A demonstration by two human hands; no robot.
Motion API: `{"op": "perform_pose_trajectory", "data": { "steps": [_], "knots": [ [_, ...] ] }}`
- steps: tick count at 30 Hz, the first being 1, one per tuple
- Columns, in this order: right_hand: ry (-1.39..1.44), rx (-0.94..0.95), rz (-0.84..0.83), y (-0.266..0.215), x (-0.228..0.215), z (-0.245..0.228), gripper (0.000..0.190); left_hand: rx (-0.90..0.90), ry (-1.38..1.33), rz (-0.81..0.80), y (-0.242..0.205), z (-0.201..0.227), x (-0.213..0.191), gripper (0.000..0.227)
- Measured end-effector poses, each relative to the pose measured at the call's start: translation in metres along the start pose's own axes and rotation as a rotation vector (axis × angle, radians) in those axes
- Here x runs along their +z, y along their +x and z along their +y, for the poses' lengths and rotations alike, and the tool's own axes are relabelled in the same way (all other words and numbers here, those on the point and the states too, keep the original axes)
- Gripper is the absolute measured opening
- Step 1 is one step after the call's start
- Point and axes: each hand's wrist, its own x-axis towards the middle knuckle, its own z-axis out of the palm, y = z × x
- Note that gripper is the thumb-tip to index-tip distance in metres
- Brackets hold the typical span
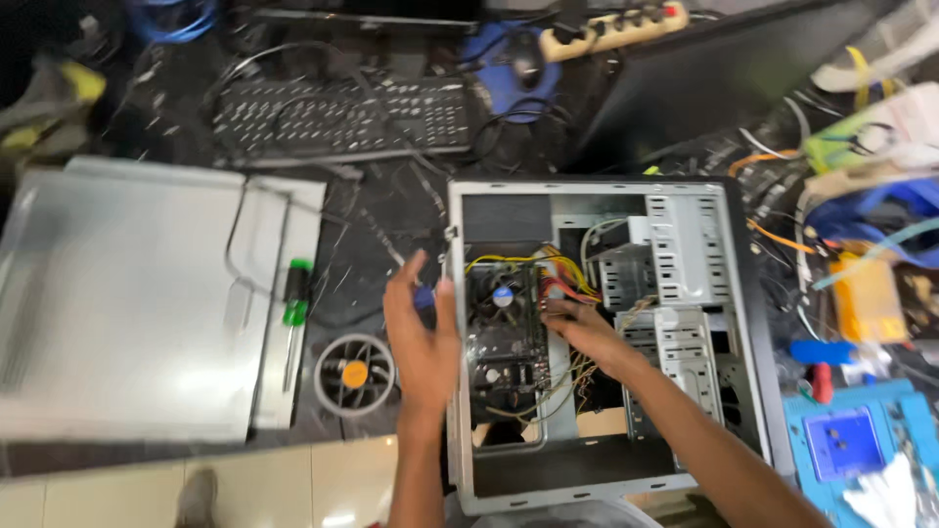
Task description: The person handles a black cable and plugs it into the back of an open computer case. They then use a green screwdriver to tighten screws on the motherboard inside the case. The person continues to adjust internal components and wires within the computer case.
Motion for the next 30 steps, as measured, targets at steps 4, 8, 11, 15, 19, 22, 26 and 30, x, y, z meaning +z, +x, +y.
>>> {"op": "perform_pose_trajectory", "data": {
  "steps": [4, 8, 11, 15, 19, 22, 26, 30],
  "knots": [
    [0.082, -0.014, 0.015, 0.013, 0.0, 0.02, 0.062, 0.265, 0.017, -0.156, 0.004, 0.031, 0.023, 0.042],
    [0.099, 0.046, -0.141, 0.009, -0.002, 0.02, 0.075, 0.37, 0.309, -0.662, -0.005, -0.017, 0.061, 0.049],
    [0.084, -0.024, -0.157, -0.032, -0.011, 0.009, 0.067, 0.375, 0.463, -0.835, -0.025, -0.051, 0.076, 0.054],
    [0.013, -0.145, -0.165, -0.07, -0.04, 0.009, 0.058, 0.258, 0.551, -0.94, -0.043, -0.051, 0.089, 0.05],
    [0.095, -0.259, -0.119, -0.089, -0.063, 0.039, 0.061, 0.156, 0.582, -0.94, -0.078, -0.034, 0.113, 0.057],
    [0.182, -0.433, -0.115, -0.116, -0.088, 0.061, 0.064, 0.114, 0.453, -0.845, -0.101, 0.01, 0.135, 0.042],
    [0.224, -0.551, -0.009, -0.162, -0.137, 0.095, 0.042, 0.093, 0.294, -0.808, -0.142, 0.072, 0.173, 0.048],
    [0.354, -0.619, 0.149, -0.187, -0.191, 0.141, 0.027, 0.149, 0.18, -0.727, -0.192, 0.104, 0.224, 0.045]
  ]
}}
